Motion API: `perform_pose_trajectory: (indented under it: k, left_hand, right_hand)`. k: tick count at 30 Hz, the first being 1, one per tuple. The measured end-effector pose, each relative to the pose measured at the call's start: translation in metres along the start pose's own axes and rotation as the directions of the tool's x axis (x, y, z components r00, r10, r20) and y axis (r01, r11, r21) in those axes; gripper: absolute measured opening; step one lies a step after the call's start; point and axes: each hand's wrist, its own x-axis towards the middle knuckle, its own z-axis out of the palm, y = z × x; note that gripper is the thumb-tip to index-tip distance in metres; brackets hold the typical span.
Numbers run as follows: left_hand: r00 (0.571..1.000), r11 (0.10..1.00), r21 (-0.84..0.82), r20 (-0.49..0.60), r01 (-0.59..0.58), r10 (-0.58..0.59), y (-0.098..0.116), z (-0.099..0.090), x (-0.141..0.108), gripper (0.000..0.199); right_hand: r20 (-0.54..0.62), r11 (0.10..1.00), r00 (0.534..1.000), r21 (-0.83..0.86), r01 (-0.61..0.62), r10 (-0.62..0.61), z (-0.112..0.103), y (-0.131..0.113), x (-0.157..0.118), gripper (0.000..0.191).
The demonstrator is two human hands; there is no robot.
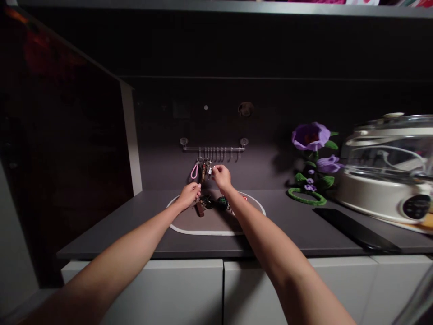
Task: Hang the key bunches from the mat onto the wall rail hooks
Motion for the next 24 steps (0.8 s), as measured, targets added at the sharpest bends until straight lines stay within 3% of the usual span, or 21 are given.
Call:
perform_pose_trajectory:
  k: [5, 13, 24]
  left_hand:
    - [1.000, 0.999, 0.048, -0.007, -0.019, 0.019, -0.004, 0.001, 0.002, 0.030]
    - [1.000, 0.998, 0.050, 0.009, -0.025, 0.025, -0.003, 0.001, 0.002, 0.029]
    - [0.999, 0.999, -0.031, 0.017, 0.030, -0.030, 0.000, 0.001, 0.001, 0.029]
  right_hand:
    - [-0.062, 0.996, 0.997, -0.082, 0.045, -0.050, 0.005, -0.011, 0.032, 0.008]
    - [-0.120, 0.934, 0.979, -0.336, 0.117, -0.166, 0.014, 0.006, 0.077, 0.017]
    - [-0.183, 0.957, 0.980, -0.290, 0.027, -0.083, 0.023, 0.008, 0.080, 0.014]
